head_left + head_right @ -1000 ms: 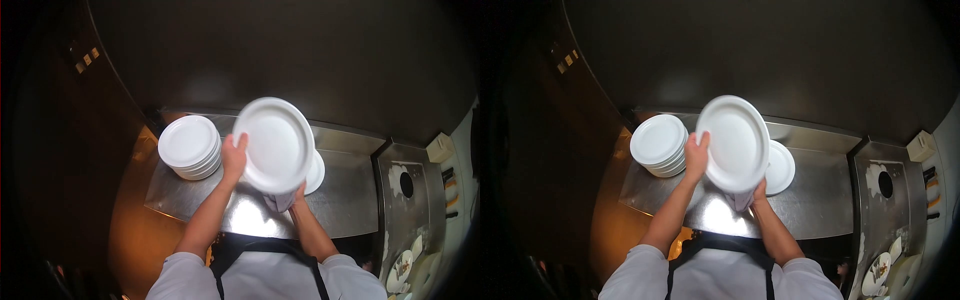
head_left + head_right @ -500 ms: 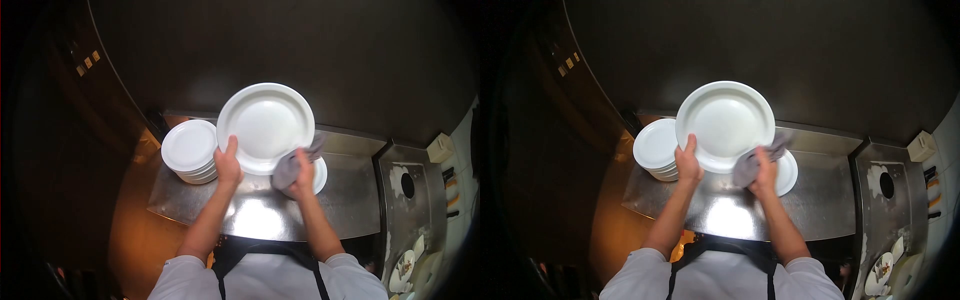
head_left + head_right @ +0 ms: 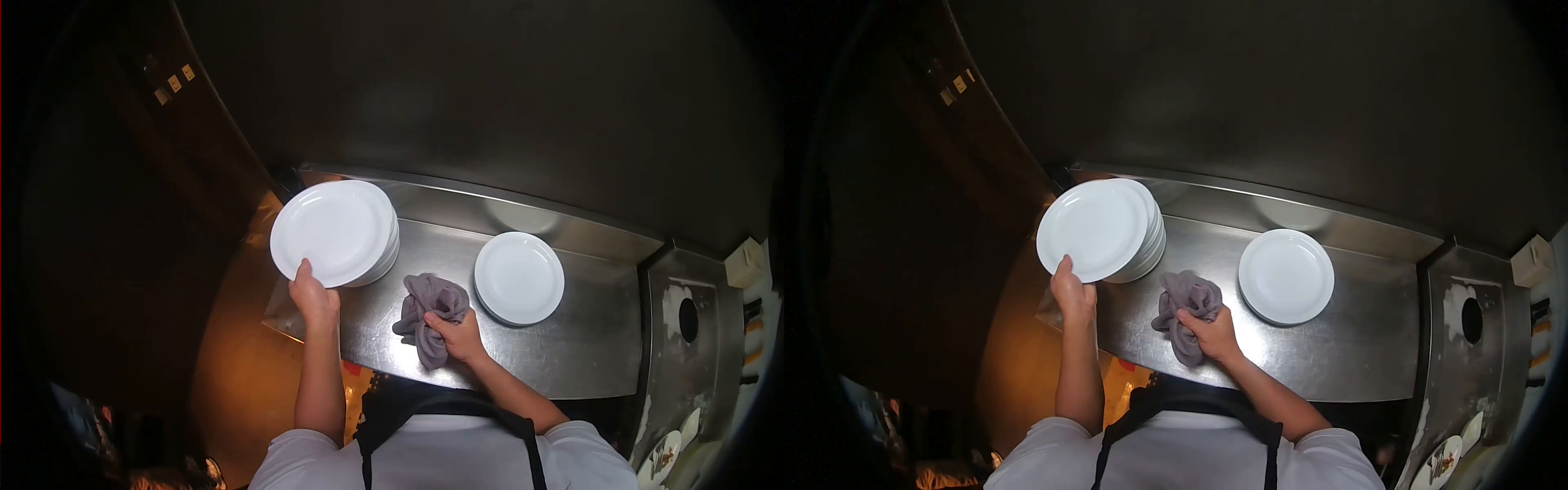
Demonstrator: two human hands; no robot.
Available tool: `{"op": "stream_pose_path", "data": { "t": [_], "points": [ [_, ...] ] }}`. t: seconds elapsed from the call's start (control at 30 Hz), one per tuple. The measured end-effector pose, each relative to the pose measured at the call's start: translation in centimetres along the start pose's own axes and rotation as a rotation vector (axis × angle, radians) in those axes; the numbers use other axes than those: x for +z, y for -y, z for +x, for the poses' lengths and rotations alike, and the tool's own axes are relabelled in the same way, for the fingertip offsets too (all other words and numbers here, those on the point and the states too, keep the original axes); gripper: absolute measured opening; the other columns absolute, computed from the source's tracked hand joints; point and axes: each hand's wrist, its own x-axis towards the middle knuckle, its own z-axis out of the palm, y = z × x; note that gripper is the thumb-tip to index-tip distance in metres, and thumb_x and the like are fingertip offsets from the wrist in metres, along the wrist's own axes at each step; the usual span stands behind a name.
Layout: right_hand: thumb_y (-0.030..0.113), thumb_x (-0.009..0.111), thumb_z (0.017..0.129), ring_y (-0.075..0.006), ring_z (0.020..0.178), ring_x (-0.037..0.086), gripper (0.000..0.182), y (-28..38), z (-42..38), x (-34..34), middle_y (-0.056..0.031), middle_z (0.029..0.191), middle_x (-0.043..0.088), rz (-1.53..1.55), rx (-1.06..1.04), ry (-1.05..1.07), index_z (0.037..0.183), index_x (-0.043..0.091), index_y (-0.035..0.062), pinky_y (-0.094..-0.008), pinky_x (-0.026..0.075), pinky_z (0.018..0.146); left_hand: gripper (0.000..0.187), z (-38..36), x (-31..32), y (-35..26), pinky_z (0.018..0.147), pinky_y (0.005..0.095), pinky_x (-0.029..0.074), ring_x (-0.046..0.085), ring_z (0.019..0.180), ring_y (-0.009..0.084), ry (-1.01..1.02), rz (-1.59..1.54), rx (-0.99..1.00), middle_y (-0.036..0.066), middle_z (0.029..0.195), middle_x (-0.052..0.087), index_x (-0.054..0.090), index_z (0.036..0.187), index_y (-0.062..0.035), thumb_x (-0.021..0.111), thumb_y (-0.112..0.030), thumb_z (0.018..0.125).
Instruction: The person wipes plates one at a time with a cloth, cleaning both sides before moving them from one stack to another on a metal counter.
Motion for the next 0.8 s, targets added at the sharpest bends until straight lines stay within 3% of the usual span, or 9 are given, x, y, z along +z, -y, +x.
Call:
{"op": "stream_pose_path", "data": {
  "t": [0.13,0.33,0.53,0.67,0.77,0.8],
  "points": [
    [0.014,0.074,0.088,-0.0150,0.095,0.066,0.032,0.4,0.3,0.6,-0.0083,0.106,0.071,0.007,-0.025,-0.015,0.114,0.066,-0.0028,-0.0301,0.051,0.088,0.041,-0.3,-1.2,-0.9,0.099,0.0455,0.051,0.060,0.116,0.0344,-0.071,0.057,0.000,0.024,0.131,0.055,0.044,0.133,0.0153,0.047,-0.003,0.096],
    [0.014,0.075,0.088,-0.0149,0.095,0.065,0.035,0.4,0.6,1.1,-0.0083,0.106,0.071,0.040,-0.014,-0.004,0.116,0.064,-0.0033,-0.0305,0.050,0.088,0.046,1.0,-2.1,0.8,0.105,0.0415,0.044,0.056,0.121,0.0320,-0.047,0.038,0.032,0.022,0.132,0.054,0.043,0.134,0.0113,0.049,0.001,0.090],
    [0.011,0.073,0.088,-0.0174,0.104,0.063,0.043,0.6,0.3,0.5,-0.0089,0.116,0.066,0.079,-0.059,-0.061,0.126,0.057,-0.0010,-0.0315,0.049,0.094,0.059,1.6,-1.2,3.8,0.111,0.0413,0.036,0.048,0.129,0.0344,-0.166,0.410,0.236,0.024,0.140,0.047,0.038,0.141,0.0071,0.054,0.002,0.084],
    [0.010,0.072,0.088,-0.0173,0.103,0.063,0.039,2.3,0.3,-0.8,-0.0098,0.115,0.067,0.188,-0.065,-0.241,0.123,0.060,-0.0034,-0.0312,0.049,0.091,0.075,2.7,-1.0,5.3,0.113,0.0441,0.032,0.039,0.136,0.0377,-0.012,0.409,0.257,0.026,0.151,0.029,0.023,0.152,0.0016,0.058,-0.001,0.085],
    [0.012,0.072,0.089,-0.0171,0.099,0.063,0.038,5.1,1.1,-3.9,-0.0091,0.112,0.067,0.100,-0.175,-0.388,0.121,0.060,-0.0055,-0.0307,0.050,0.088,0.080,2.3,0.2,5.2,0.114,0.0457,0.029,0.033,0.140,0.0387,-0.168,0.721,0.088,0.026,0.154,0.021,0.014,0.155,-0.0011,0.061,-0.008,0.090],
    [0.014,0.073,0.090,-0.0163,0.096,0.064,0.037,6.5,1.6,-5.1,-0.0084,0.109,0.068,0.028,-0.269,-0.435,0.119,0.062,-0.0048,-0.0296,0.051,0.086,0.080,1.1,0.6,4.9,0.115,0.0451,0.029,0.033,0.140,0.0379,-0.179,0.791,0.210,0.025,0.154,0.022,0.013,0.155,-0.0012,0.059,-0.009,0.091]
  ]
}}
